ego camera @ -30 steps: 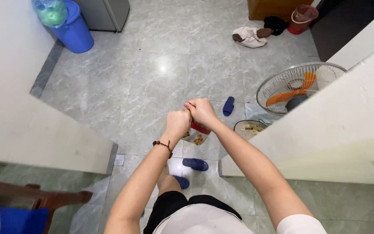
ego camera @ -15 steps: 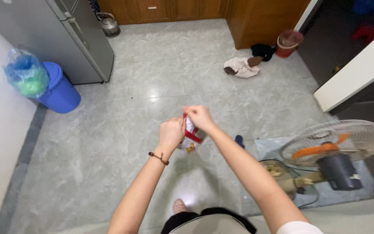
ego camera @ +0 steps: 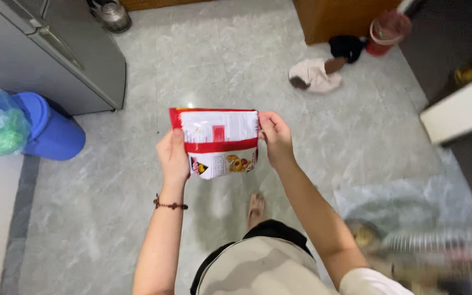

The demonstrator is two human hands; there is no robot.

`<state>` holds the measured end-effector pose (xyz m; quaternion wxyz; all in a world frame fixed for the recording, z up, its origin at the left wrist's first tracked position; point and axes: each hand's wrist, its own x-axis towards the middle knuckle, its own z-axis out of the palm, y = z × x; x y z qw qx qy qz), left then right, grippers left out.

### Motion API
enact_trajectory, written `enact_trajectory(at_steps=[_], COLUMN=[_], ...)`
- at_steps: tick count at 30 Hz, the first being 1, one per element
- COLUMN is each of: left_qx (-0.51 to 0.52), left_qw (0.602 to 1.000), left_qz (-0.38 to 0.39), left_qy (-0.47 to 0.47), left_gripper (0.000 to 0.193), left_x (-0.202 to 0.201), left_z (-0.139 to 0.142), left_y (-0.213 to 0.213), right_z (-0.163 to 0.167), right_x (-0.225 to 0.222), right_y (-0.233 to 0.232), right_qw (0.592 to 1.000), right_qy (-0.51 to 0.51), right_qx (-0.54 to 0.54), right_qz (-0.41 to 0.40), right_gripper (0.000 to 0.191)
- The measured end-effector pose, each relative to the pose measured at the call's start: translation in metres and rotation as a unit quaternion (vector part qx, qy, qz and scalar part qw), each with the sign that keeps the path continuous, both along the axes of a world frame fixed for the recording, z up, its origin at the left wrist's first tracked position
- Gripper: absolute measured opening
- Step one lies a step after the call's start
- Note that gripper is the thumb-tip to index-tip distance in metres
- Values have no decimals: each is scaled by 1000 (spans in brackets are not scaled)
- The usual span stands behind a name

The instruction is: The person rinses a round cutting board at the kitchen sink, then unpacks instant noodle packets from a cardboard box on a chair and carries them to the counter. They take bowls from the dish rack, open the noodle packets, place the noodle blocks into the bowls, and add seasoning sachets.

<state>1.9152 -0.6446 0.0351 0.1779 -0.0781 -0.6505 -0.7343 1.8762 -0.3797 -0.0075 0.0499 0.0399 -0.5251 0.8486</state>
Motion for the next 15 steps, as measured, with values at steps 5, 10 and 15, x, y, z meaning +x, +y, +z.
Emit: enact_trajectory(at_steps=[5,10,15], left_qx=[37,56,36], left_qw=[995,990,986], left_qz=[85,131,156], left_qy=[27,18,51], left_gripper=[50,52,49], left_x=[-106,-204,-308], left_z=[1,-12,-34], left_y=[10,10,-3], right_z=[36,44,31], right_x=[-119,-243,-358], right_y=[1,-16,-23], right_qw=[993,984,984], right_qy=[38,-76,20], right_qx=[103,90,119], right_qz=[52,136,131], right_gripper=[17,19,21])
